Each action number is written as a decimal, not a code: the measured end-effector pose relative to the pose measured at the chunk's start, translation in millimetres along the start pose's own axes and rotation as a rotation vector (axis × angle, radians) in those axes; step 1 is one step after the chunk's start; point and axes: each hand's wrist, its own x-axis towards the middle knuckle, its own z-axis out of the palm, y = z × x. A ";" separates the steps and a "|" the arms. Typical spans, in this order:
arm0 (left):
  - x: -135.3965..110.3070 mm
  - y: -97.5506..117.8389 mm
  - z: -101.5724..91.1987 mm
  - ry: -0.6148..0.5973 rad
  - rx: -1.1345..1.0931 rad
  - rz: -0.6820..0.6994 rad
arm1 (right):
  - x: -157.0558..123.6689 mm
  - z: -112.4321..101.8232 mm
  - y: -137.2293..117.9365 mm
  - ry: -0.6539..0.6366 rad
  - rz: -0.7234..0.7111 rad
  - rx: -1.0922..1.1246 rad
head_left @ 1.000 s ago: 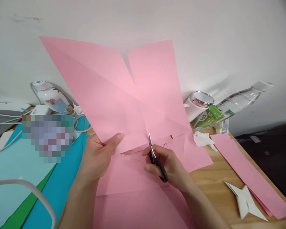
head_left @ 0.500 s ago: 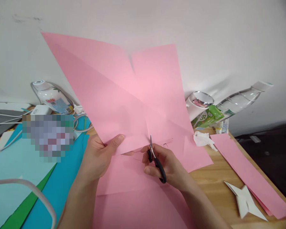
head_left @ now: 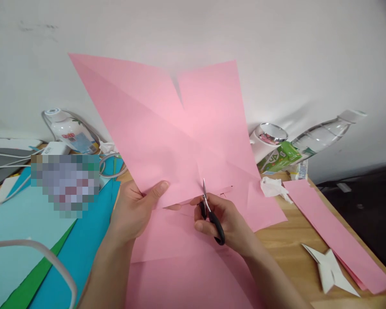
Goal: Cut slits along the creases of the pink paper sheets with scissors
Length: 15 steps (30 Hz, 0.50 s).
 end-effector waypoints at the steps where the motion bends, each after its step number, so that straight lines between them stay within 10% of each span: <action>1: -0.1 -1.1 -1.0 -0.056 -0.037 -0.023 | -0.1 -0.1 0.0 0.003 0.002 0.002; 15: -1.6 0.7 -0.7 -0.102 -0.163 -0.111 | 0.3 2.4 0.9 0.060 0.034 -0.004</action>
